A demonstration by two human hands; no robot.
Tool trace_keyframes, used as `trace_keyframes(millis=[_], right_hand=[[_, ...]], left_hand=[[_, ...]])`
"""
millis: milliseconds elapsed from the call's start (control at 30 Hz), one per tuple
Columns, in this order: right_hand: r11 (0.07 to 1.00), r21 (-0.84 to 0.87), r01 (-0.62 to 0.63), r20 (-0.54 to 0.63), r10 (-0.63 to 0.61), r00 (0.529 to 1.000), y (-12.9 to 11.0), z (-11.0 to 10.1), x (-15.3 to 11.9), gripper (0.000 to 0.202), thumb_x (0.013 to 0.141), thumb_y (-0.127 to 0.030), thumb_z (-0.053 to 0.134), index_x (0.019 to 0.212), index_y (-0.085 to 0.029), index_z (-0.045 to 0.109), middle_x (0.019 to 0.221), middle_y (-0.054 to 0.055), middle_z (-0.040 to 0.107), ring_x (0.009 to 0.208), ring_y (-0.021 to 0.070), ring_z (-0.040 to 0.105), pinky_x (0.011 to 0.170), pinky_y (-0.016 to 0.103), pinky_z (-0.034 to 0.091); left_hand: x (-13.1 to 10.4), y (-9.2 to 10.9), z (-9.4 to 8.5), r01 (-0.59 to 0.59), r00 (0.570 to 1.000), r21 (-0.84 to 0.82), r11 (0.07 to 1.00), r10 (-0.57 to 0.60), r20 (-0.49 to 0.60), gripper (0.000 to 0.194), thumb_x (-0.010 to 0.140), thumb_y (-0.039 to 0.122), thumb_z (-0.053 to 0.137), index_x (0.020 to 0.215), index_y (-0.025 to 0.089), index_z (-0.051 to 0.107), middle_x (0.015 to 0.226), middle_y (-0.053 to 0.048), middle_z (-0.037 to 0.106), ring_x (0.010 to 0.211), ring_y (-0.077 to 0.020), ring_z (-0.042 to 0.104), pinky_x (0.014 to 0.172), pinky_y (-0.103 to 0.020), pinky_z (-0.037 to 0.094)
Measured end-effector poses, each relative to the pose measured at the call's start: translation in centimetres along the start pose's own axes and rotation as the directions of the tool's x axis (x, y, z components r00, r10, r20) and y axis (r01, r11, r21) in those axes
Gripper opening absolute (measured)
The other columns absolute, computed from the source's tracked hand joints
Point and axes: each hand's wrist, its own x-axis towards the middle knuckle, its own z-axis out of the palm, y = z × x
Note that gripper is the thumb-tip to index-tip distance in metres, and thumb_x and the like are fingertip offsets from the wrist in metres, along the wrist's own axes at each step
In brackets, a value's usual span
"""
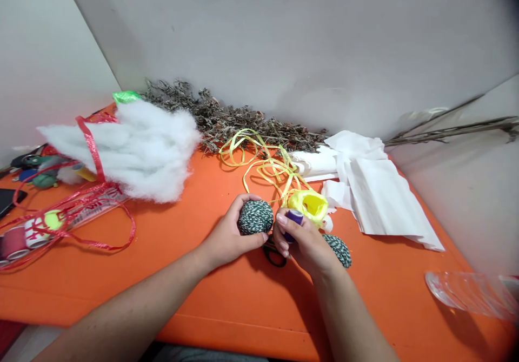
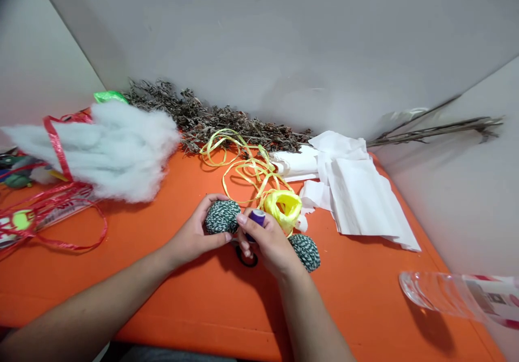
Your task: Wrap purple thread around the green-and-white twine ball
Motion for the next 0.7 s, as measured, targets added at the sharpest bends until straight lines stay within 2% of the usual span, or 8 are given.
trace_keyframes(millis=[200,433,567,700], right_hand=[[0.998,-0.066,0.017,-0.133,-0.026,0.991,-0.3,0.0,0.1,0.041,0.086,-0.049,0.073,0.069,-0.021,0.05,0.048,-0.006,0.053,0.041,0.0088,0.044,0.041,0.02,0.039],[0.996,-0.072,0.045,-0.198,-0.059,0.978,-0.6,0.3,0.2,0.039,0.085,-0.048,0.074,0.071,-0.021,0.049,0.052,-0.006,0.054,0.042,0.0085,0.045,0.04,0.019,0.036],[0.996,-0.067,0.057,-0.232,-0.071,0.97,-0.7,0.2,0.4,0.038,0.086,-0.047,0.073,0.072,-0.021,0.048,0.052,-0.006,0.054,0.041,0.008,0.045,0.04,0.019,0.034],[0.996,-0.054,0.069,-0.242,-0.081,0.967,-0.5,0.2,0.4,0.039,0.085,-0.048,0.074,0.073,-0.021,0.049,0.052,-0.006,0.054,0.041,0.0078,0.045,0.039,0.019,0.034]], left_hand=[[0.2,0.3,-0.4,0.007,0.997,-0.098,0.995,-0.014,-0.071,0.059,0.069,0.02,0.084,0.12,0.026,0.056,0.101,-0.002,0.067,0.088,-0.0187,0.063,0.079,-0.027,0.048],[0.4,0.2,-0.5,0.053,0.997,-0.187,0.981,-0.064,-0.054,0.06,0.069,0.019,0.085,0.12,0.027,0.055,0.102,-0.002,0.066,0.09,-0.0184,0.063,0.08,-0.028,0.049],[0.2,0.8,-0.3,0.119,0.99,-0.37,0.921,-0.14,-0.029,0.06,0.069,0.014,0.082,0.12,0.027,0.053,0.106,-0.003,0.066,0.092,-0.0201,0.065,0.085,-0.037,0.055],[0.1,1.6,-0.2,0.146,0.987,-0.501,0.853,-0.157,0.022,0.056,0.071,0.011,0.078,0.119,0.028,0.054,0.116,-0.005,0.065,0.099,-0.0235,0.067,0.088,-0.044,0.058]])
